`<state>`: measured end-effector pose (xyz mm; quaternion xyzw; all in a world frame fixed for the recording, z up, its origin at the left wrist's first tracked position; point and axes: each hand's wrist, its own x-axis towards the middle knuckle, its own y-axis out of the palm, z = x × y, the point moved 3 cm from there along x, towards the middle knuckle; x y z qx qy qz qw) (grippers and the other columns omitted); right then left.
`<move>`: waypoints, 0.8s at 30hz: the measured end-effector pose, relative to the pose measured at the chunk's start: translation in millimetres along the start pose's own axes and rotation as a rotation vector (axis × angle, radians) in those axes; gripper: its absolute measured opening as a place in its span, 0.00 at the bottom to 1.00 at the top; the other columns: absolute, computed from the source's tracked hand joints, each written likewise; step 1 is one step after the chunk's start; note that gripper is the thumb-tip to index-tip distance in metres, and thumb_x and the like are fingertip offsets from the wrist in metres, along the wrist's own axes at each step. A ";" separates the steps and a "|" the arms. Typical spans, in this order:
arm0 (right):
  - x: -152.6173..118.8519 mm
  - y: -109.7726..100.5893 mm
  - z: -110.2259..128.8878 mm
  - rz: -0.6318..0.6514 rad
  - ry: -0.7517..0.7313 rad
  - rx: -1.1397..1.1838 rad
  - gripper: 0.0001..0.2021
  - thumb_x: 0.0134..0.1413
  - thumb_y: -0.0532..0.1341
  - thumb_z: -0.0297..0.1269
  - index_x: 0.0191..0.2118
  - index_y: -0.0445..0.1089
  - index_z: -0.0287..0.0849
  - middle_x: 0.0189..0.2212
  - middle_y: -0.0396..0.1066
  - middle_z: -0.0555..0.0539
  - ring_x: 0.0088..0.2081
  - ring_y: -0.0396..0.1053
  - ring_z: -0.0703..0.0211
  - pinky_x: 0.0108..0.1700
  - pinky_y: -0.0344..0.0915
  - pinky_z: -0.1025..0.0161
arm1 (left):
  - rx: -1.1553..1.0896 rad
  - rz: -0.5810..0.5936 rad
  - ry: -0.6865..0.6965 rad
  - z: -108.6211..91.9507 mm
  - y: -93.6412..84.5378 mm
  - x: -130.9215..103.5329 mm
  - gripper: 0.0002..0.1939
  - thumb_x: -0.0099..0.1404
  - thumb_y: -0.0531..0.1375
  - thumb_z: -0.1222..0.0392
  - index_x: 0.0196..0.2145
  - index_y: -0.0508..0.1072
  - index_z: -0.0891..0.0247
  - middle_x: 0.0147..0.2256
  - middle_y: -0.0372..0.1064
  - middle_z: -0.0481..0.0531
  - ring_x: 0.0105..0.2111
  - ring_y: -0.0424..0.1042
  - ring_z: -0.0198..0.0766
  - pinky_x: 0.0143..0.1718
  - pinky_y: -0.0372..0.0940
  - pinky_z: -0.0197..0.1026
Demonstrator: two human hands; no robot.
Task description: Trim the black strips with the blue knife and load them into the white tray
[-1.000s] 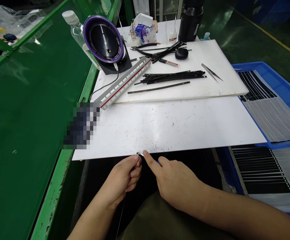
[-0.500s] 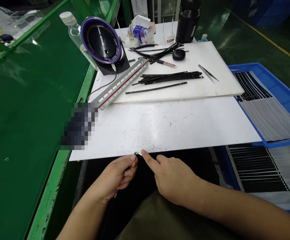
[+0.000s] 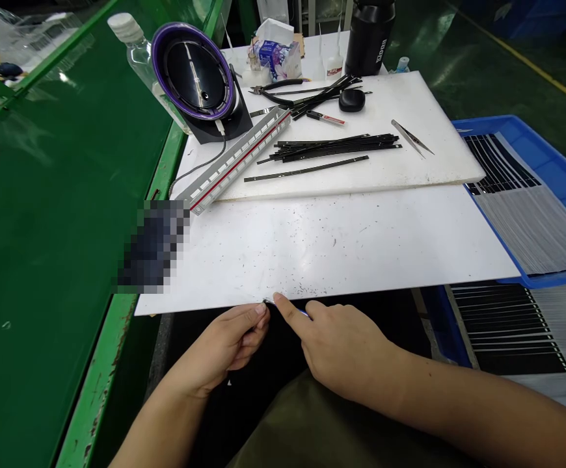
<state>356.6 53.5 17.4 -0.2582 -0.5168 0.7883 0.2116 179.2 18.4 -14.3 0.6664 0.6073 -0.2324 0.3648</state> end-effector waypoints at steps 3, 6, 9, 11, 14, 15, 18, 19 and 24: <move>0.7 2.7 0.9 -0.029 -0.016 -0.060 0.35 0.55 0.51 0.28 0.69 0.45 0.41 0.27 0.65 0.50 0.19 0.61 0.60 0.19 0.48 0.62 | 0.004 0.001 -0.002 -0.1 0.1 0.2 0.18 0.64 0.57 0.46 0.26 0.62 0.63 0.20 0.48 0.41 0.17 0.40 0.25 0.14 0.35 0.30; 0.6 4.6 2.7 -0.033 -0.025 -0.098 0.35 0.54 0.51 0.27 0.69 0.46 0.40 0.27 0.65 0.49 0.18 0.61 0.59 0.18 0.45 0.62 | 0.009 -0.009 0.001 0.0 -1.2 1.3 0.18 0.64 0.57 0.47 0.26 0.62 0.63 0.20 0.48 0.41 0.17 0.40 0.25 0.14 0.35 0.29; 0.1 5.2 4.2 -0.013 -0.020 -0.127 0.36 0.54 0.51 0.26 0.69 0.46 0.39 0.27 0.65 0.48 0.18 0.61 0.59 0.17 0.44 0.62 | 0.010 -0.004 0.007 0.1 -2.1 2.1 0.18 0.64 0.57 0.47 0.25 0.62 0.63 0.19 0.48 0.41 0.17 0.40 0.25 0.14 0.35 0.29; -0.3 3.7 3.4 -0.015 -0.003 -0.114 0.35 0.55 0.51 0.27 0.69 0.46 0.41 0.28 0.67 0.47 0.19 0.62 0.59 0.18 0.45 0.62 | 0.005 0.004 0.005 0.0 -1.8 1.7 0.18 0.64 0.57 0.47 0.25 0.62 0.63 0.19 0.48 0.41 0.17 0.40 0.25 0.14 0.35 0.29; -0.9 0.1 -0.3 -0.014 0.019 -0.008 0.32 0.58 0.50 0.30 0.69 0.47 0.43 0.30 0.69 0.47 0.22 0.66 0.57 0.21 0.49 0.61 | -0.003 0.006 0.001 -0.8 -0.5 0.4 0.17 0.64 0.57 0.48 0.26 0.62 0.63 0.19 0.48 0.41 0.17 0.39 0.25 0.14 0.35 0.29; -1.1 -1.1 -1.4 -0.013 0.019 0.029 0.32 0.59 0.50 0.30 0.69 0.47 0.43 0.30 0.70 0.47 0.23 0.67 0.56 0.22 0.50 0.61 | -0.002 0.004 0.002 -1.1 -0.2 0.0 0.17 0.64 0.57 0.48 0.26 0.62 0.63 0.19 0.48 0.41 0.17 0.39 0.25 0.14 0.35 0.29; -1.8 -4.3 -3.0 -0.029 0.000 0.073 0.31 0.60 0.49 0.31 0.69 0.47 0.43 0.31 0.71 0.47 0.24 0.67 0.55 0.23 0.52 0.60 | 0.007 0.003 0.013 -1.5 -0.4 0.0 0.17 0.64 0.57 0.48 0.25 0.61 0.63 0.19 0.47 0.41 0.17 0.39 0.25 0.14 0.35 0.29; -1.8 -5.2 -3.1 -0.036 -0.006 0.071 0.31 0.60 0.49 0.31 0.69 0.47 0.43 0.31 0.71 0.47 0.24 0.67 0.55 0.23 0.51 0.60 | 0.010 0.007 0.013 -1.4 -0.9 0.3 0.18 0.64 0.57 0.48 0.25 0.61 0.63 0.19 0.47 0.41 0.17 0.39 0.25 0.14 0.35 0.29; 0.0 -8.7 -4.6 -0.027 -0.015 0.048 0.31 0.60 0.49 0.32 0.68 0.49 0.45 0.30 0.71 0.48 0.24 0.66 0.55 0.23 0.49 0.61 | 0.021 0.017 -0.011 0.3 -4.2 0.9 0.18 0.64 0.57 0.47 0.25 0.61 0.63 0.19 0.47 0.41 0.17 0.40 0.25 0.14 0.35 0.29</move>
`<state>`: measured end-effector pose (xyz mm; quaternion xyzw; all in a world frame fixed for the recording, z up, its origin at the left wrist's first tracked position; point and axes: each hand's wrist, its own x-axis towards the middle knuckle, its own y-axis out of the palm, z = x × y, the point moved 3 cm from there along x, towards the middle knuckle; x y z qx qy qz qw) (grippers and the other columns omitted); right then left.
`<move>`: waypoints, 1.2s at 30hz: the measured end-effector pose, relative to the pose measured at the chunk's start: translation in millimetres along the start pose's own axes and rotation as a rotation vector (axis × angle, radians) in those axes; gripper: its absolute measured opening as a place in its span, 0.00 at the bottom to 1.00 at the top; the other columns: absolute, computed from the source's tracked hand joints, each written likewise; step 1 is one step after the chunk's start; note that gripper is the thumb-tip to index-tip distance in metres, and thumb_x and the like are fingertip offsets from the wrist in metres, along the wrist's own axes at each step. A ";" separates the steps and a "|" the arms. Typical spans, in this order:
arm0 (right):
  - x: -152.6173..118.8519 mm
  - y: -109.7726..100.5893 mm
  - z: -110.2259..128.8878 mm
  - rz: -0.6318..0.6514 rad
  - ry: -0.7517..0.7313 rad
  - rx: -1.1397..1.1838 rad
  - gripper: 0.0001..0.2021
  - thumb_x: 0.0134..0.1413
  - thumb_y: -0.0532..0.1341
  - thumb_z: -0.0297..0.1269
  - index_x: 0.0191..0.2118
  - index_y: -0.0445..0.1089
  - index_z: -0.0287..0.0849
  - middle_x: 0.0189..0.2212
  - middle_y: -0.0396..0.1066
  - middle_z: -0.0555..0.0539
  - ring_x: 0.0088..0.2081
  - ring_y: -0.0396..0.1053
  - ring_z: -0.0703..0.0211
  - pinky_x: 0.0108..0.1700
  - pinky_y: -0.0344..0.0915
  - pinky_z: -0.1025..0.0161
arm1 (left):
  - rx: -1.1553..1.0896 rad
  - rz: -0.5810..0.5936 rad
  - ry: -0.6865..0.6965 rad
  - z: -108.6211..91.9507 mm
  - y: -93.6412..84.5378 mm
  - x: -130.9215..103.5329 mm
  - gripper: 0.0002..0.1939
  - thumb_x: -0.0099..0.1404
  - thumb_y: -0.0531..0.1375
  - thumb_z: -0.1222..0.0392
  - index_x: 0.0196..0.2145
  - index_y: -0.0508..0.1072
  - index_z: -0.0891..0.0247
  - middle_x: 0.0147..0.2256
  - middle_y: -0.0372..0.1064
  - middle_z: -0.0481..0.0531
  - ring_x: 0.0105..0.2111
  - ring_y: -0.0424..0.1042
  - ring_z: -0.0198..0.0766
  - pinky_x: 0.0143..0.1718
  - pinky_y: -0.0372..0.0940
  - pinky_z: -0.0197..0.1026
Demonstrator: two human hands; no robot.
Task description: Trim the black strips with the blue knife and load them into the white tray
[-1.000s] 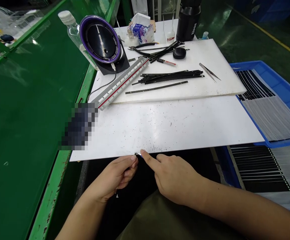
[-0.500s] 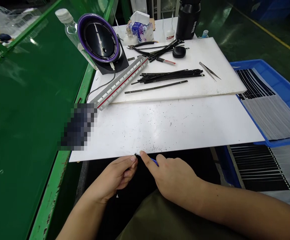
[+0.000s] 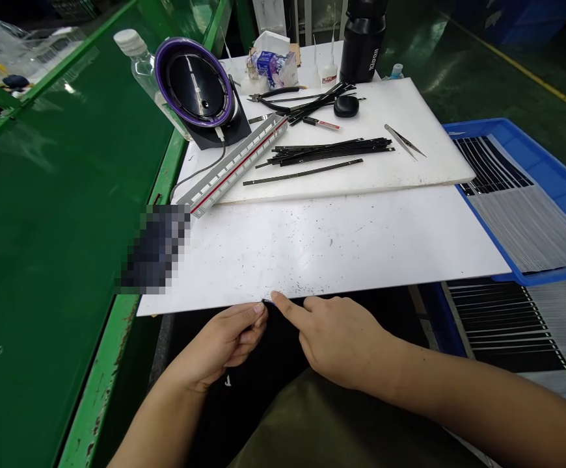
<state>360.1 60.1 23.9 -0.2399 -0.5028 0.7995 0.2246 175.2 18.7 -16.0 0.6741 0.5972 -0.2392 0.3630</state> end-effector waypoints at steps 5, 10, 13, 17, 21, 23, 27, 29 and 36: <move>1.8 2.1 -3.2 -0.007 -0.009 -0.074 0.31 0.58 0.51 0.31 0.67 0.51 0.46 0.29 0.71 0.48 0.22 0.66 0.56 0.22 0.45 0.61 | -0.005 -0.008 0.020 -0.7 2.6 -0.7 0.18 0.63 0.58 0.47 0.25 0.62 0.63 0.19 0.47 0.41 0.17 0.40 0.25 0.14 0.35 0.29; 0.8 8.3 -2.5 -0.028 0.010 -0.111 0.32 0.58 0.52 0.32 0.68 0.49 0.48 0.29 0.70 0.48 0.21 0.65 0.56 0.20 0.43 0.61 | -0.031 -0.041 0.020 -0.1 5.2 -1.3 0.18 0.63 0.58 0.47 0.26 0.62 0.63 0.19 0.48 0.41 0.16 0.40 0.24 0.14 0.35 0.29; -0.4 8.7 -0.5 -0.007 0.014 -0.072 0.31 0.59 0.52 0.32 0.68 0.49 0.46 0.29 0.70 0.48 0.22 0.66 0.56 0.21 0.46 0.61 | -0.063 -0.061 0.015 2.2 7.0 -1.2 0.17 0.63 0.58 0.47 0.27 0.62 0.63 0.19 0.48 0.41 0.17 0.40 0.24 0.14 0.35 0.29; -1.9 8.6 2.1 -0.001 0.022 -0.033 0.32 0.59 0.52 0.30 0.69 0.46 0.44 0.31 0.70 0.47 0.23 0.66 0.56 0.22 0.50 0.61 | -0.127 -0.093 0.043 5.5 10.8 -0.6 0.17 0.64 0.57 0.47 0.28 0.61 0.62 0.19 0.48 0.41 0.16 0.40 0.25 0.14 0.35 0.29; -1.2 11.7 2.6 -0.007 0.023 -0.043 0.33 0.59 0.52 0.30 0.69 0.47 0.44 0.31 0.70 0.47 0.22 0.65 0.57 0.22 0.51 0.61 | -0.145 -0.103 0.056 7.0 13.9 -0.4 0.16 0.65 0.57 0.47 0.27 0.61 0.62 0.19 0.48 0.40 0.16 0.39 0.25 0.14 0.34 0.29; -0.8 13.6 2.8 -0.013 0.023 -0.069 0.33 0.58 0.52 0.30 0.69 0.46 0.44 0.30 0.69 0.48 0.22 0.65 0.57 0.21 0.51 0.61 | -0.133 -0.110 0.057 6.8 14.1 -0.3 0.17 0.65 0.57 0.47 0.28 0.61 0.62 0.19 0.48 0.41 0.16 0.40 0.25 0.14 0.35 0.29; -1.6 16.5 4.5 -0.001 0.018 -0.127 0.34 0.58 0.52 0.30 0.69 0.45 0.44 0.28 0.67 0.48 0.20 0.63 0.59 0.20 0.48 0.63 | -0.115 -0.117 0.046 5.8 12.1 -0.4 0.17 0.64 0.58 0.46 0.28 0.61 0.62 0.19 0.48 0.40 0.16 0.40 0.24 0.14 0.35 0.28; -2.1 16.8 4.5 0.015 0.022 -0.132 0.34 0.58 0.51 0.29 0.69 0.44 0.43 0.29 0.67 0.47 0.20 0.64 0.59 0.20 0.49 0.63 | -0.114 -0.109 0.036 5.5 10.7 -0.9 0.17 0.64 0.58 0.47 0.28 0.61 0.62 0.19 0.48 0.40 0.16 0.40 0.24 0.14 0.35 0.28; -1.9 11.1 1.9 0.050 0.048 0.036 0.30 0.62 0.48 0.31 0.69 0.45 0.41 0.33 0.71 0.45 0.26 0.68 0.55 0.26 0.59 0.61 | -0.137 -0.079 0.039 4.9 10.9 -0.9 0.16 0.64 0.57 0.48 0.28 0.61 0.62 0.19 0.48 0.40 0.16 0.39 0.24 0.14 0.35 0.28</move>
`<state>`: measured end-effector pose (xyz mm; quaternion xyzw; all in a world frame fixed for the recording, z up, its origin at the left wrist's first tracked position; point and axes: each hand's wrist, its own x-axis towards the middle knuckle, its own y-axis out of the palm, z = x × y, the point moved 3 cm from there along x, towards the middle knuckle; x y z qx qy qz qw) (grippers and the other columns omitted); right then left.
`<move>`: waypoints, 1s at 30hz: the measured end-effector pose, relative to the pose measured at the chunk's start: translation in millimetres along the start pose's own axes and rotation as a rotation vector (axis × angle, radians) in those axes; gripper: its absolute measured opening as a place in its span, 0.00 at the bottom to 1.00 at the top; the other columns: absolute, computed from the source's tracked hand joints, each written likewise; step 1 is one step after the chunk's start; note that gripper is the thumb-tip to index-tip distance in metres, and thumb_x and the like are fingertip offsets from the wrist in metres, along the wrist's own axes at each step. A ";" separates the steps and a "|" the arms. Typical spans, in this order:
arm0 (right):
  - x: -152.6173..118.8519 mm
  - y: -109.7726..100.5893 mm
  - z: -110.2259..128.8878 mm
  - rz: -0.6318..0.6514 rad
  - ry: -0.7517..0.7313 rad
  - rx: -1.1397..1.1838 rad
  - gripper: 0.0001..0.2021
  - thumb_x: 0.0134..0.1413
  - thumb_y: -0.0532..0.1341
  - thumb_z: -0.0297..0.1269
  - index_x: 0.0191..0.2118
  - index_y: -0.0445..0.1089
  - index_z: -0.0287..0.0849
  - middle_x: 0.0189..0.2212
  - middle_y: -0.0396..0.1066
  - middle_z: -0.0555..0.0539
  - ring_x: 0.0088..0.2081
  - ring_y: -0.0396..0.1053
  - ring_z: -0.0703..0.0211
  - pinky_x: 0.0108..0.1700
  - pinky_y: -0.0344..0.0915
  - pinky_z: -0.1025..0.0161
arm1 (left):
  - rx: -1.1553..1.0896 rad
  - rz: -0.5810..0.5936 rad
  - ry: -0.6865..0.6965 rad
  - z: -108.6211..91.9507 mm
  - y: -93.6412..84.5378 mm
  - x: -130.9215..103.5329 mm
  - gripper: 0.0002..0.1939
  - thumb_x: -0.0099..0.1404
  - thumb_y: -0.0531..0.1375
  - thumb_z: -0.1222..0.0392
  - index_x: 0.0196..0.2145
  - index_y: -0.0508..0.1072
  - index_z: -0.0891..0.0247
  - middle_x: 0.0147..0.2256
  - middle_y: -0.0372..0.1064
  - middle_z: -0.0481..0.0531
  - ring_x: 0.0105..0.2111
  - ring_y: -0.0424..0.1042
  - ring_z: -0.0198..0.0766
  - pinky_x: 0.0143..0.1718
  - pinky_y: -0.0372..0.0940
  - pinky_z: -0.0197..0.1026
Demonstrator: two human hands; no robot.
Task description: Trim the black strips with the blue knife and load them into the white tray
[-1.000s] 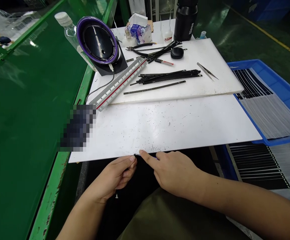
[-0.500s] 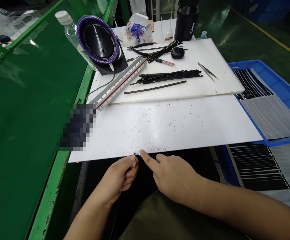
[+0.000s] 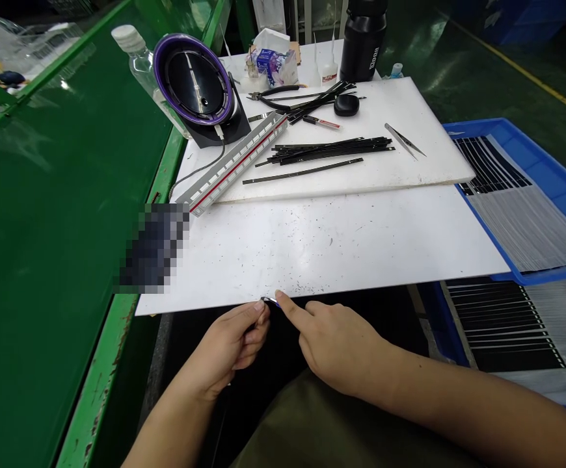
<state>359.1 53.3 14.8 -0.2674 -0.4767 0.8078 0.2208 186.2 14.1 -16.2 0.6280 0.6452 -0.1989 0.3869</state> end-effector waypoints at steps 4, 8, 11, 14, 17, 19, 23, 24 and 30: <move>-0.5 -1.0 2.6 0.004 -0.003 0.002 0.31 0.62 0.48 0.30 0.70 0.44 0.41 0.33 0.70 0.46 0.26 0.67 0.56 0.26 0.60 0.60 | 0.006 -0.012 0.020 0.4 3.0 0.2 0.16 0.65 0.56 0.48 0.28 0.61 0.62 0.19 0.48 0.40 0.16 0.39 0.24 0.14 0.35 0.28; -1.1 3.3 7.5 -0.012 0.011 -0.065 0.32 0.61 0.50 0.30 0.70 0.44 0.41 0.30 0.68 0.47 0.23 0.66 0.57 0.22 0.58 0.61 | -0.001 -0.022 0.029 2.1 3.9 -0.6 0.16 0.65 0.57 0.47 0.28 0.61 0.62 0.19 0.48 0.40 0.16 0.39 0.24 0.14 0.35 0.28; -1.0 8.6 11.2 -0.006 0.018 -0.143 0.35 0.57 0.51 0.27 0.70 0.41 0.40 0.29 0.66 0.47 0.20 0.63 0.60 0.19 0.54 0.63 | -0.017 -0.021 0.022 2.4 2.7 -0.7 0.16 0.65 0.57 0.48 0.28 0.61 0.62 0.19 0.49 0.40 0.16 0.40 0.24 0.14 0.35 0.27; -0.8 10.2 11.8 0.005 0.027 -0.157 0.36 0.56 0.52 0.27 0.70 0.40 0.40 0.30 0.66 0.47 0.20 0.63 0.60 0.18 0.54 0.63 | -0.042 -0.004 -0.001 1.5 1.4 0.1 0.15 0.64 0.57 0.49 0.28 0.61 0.62 0.19 0.48 0.40 0.16 0.39 0.24 0.13 0.35 0.27; -0.8 6.9 9.7 0.014 0.036 -0.065 0.32 0.61 0.50 0.29 0.70 0.43 0.40 0.30 0.68 0.47 0.23 0.66 0.58 0.22 0.59 0.62 | -0.053 0.010 -0.007 0.8 2.0 1.2 0.15 0.64 0.57 0.49 0.27 0.61 0.62 0.19 0.48 0.40 0.16 0.38 0.24 0.13 0.35 0.27; -1.1 4.3 8.9 0.013 0.042 -0.001 0.30 0.63 0.49 0.30 0.69 0.44 0.40 0.31 0.69 0.46 0.25 0.68 0.56 0.25 0.61 0.61 | -0.058 0.001 0.006 1.0 3.4 1.5 0.15 0.64 0.57 0.49 0.27 0.61 0.63 0.19 0.48 0.40 0.16 0.39 0.24 0.13 0.35 0.27; -2.3 3.3 11.0 -0.023 0.039 0.014 0.32 0.61 0.49 0.28 0.70 0.44 0.40 0.33 0.70 0.46 0.26 0.68 0.57 0.26 0.60 0.61 | -0.087 -0.016 0.020 2.7 7.0 0.4 0.15 0.64 0.57 0.49 0.27 0.61 0.63 0.18 0.49 0.40 0.15 0.39 0.23 0.13 0.35 0.27; -2.5 4.1 11.7 -0.035 0.036 0.005 0.32 0.60 0.50 0.28 0.70 0.44 0.40 0.32 0.69 0.46 0.26 0.67 0.57 0.25 0.59 0.62 | -0.091 -0.020 0.020 3.1 7.6 0.1 0.15 0.64 0.57 0.49 0.27 0.61 0.63 0.18 0.49 0.40 0.15 0.39 0.23 0.13 0.35 0.27; -1.6 8.7 15.0 -0.067 0.015 -0.086 0.34 0.58 0.50 0.27 0.69 0.43 0.36 0.29 0.66 0.48 0.21 0.64 0.58 0.20 0.57 0.62 | -0.092 -0.033 0.016 3.0 7.8 -0.2 0.15 0.64 0.57 0.49 0.28 0.62 0.63 0.18 0.49 0.40 0.15 0.39 0.23 0.13 0.35 0.27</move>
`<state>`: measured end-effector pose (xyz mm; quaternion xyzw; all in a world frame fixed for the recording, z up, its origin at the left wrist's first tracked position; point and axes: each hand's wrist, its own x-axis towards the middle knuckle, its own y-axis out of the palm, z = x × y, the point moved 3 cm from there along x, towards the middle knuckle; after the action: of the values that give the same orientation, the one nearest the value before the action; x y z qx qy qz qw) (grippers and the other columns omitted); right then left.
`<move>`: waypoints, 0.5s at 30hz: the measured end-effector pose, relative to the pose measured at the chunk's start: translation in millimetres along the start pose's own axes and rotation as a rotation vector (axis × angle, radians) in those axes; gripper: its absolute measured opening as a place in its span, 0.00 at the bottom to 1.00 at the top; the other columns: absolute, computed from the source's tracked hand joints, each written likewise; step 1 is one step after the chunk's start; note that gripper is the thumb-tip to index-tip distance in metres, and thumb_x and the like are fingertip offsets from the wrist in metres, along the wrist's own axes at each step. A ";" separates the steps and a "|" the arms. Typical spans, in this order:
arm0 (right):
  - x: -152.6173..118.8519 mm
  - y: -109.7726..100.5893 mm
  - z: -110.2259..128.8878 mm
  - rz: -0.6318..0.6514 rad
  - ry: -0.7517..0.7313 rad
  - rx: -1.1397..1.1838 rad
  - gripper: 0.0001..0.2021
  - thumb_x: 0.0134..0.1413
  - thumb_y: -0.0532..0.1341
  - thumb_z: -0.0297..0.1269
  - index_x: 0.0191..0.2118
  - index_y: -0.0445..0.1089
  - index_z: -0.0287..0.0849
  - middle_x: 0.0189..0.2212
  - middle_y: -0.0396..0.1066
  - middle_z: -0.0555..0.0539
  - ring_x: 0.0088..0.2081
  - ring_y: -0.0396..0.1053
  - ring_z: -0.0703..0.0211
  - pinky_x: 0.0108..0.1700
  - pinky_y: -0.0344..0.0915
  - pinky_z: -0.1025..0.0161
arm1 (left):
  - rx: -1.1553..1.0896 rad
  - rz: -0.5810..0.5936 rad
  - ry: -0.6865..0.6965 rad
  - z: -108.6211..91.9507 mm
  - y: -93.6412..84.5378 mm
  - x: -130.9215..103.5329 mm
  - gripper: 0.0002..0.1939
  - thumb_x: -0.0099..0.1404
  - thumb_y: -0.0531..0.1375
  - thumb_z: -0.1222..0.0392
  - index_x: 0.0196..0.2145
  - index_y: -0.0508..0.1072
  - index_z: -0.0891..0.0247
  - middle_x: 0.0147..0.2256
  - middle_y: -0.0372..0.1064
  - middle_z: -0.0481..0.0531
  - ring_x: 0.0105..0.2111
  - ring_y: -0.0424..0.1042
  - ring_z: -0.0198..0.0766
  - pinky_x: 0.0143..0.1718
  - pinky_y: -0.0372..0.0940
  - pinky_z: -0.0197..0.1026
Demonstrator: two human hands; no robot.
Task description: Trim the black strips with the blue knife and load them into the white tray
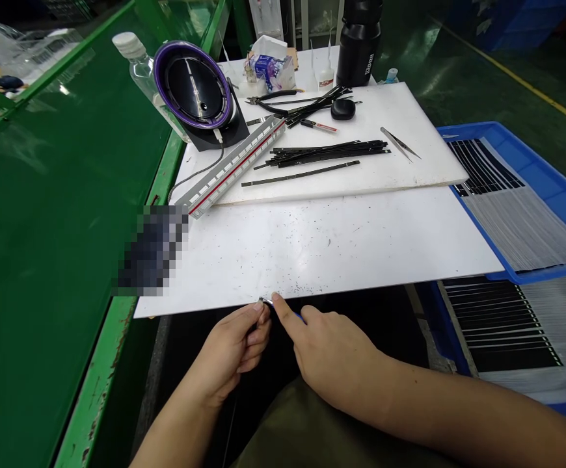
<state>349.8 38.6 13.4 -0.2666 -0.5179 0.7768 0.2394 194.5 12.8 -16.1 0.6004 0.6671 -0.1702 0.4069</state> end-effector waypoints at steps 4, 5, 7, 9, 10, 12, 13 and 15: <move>0.5 1.0 2.8 0.036 0.000 -0.056 0.37 0.53 0.50 0.24 0.69 0.43 0.36 0.29 0.65 0.48 0.19 0.62 0.59 0.17 0.53 0.63 | 0.007 0.003 -0.004 0.3 -0.5 0.8 0.15 0.64 0.57 0.49 0.28 0.62 0.63 0.19 0.49 0.40 0.15 0.39 0.23 0.13 0.35 0.27; 0.5 1.2 3.5 0.037 0.001 -0.067 0.38 0.52 0.50 0.24 0.69 0.42 0.35 0.29 0.65 0.47 0.19 0.62 0.59 0.16 0.53 0.63 | 0.013 0.003 -0.005 0.4 -1.0 1.0 0.15 0.64 0.57 0.49 0.28 0.62 0.63 0.19 0.49 0.40 0.15 0.39 0.23 0.13 0.36 0.27; 0.2 1.6 4.2 0.038 0.002 -0.078 0.39 0.51 0.51 0.24 0.70 0.42 0.35 0.29 0.65 0.47 0.19 0.62 0.59 0.16 0.52 0.63 | 0.021 0.002 -0.008 0.3 -2.8 1.5 0.16 0.64 0.57 0.48 0.28 0.61 0.63 0.19 0.48 0.40 0.15 0.39 0.23 0.13 0.36 0.27; -0.1 1.5 2.7 0.041 0.004 -0.070 0.38 0.52 0.51 0.24 0.70 0.42 0.35 0.29 0.65 0.46 0.19 0.62 0.59 0.17 0.53 0.63 | 0.019 0.020 -0.020 -0.5 -5.2 2.2 0.16 0.64 0.57 0.48 0.27 0.61 0.62 0.19 0.48 0.40 0.16 0.39 0.24 0.13 0.35 0.27; -0.1 0.8 0.8 0.041 0.009 -0.052 0.37 0.54 0.51 0.25 0.70 0.42 0.36 0.30 0.66 0.46 0.20 0.63 0.58 0.18 0.55 0.63 | 0.016 0.039 -0.028 -1.2 -6.4 2.7 0.16 0.64 0.57 0.48 0.27 0.61 0.62 0.19 0.47 0.40 0.16 0.38 0.24 0.13 0.35 0.27; 0.4 -2.2 -4.6 0.041 0.016 0.014 0.34 0.58 0.50 0.28 0.70 0.44 0.40 0.31 0.69 0.46 0.23 0.66 0.57 0.22 0.59 0.62 | 0.020 0.075 -0.045 -3.2 -8.9 3.4 0.15 0.64 0.57 0.49 0.28 0.61 0.62 0.19 0.47 0.40 0.16 0.38 0.24 0.13 0.35 0.27; 0.9 -4.3 -7.7 0.042 0.017 0.053 0.32 0.60 0.50 0.29 0.69 0.45 0.42 0.32 0.70 0.46 0.25 0.67 0.56 0.25 0.60 0.61 | 0.029 0.088 -0.051 -4.2 -10.1 3.6 0.15 0.64 0.57 0.49 0.28 0.61 0.62 0.19 0.47 0.40 0.16 0.38 0.24 0.13 0.36 0.27; 2.6 -8.7 -13.6 0.043 0.005 0.120 0.30 0.62 0.49 0.32 0.69 0.47 0.44 0.33 0.72 0.46 0.28 0.69 0.55 0.28 0.61 0.60 | 0.056 0.104 -0.055 -6.1 -12.3 3.7 0.15 0.64 0.57 0.50 0.28 0.61 0.62 0.19 0.48 0.40 0.16 0.38 0.24 0.13 0.36 0.27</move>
<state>357.8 52.5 16.7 -0.2646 -0.4640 0.8107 0.2395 181.0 16.8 -18.4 0.6404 0.6185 -0.1842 0.4164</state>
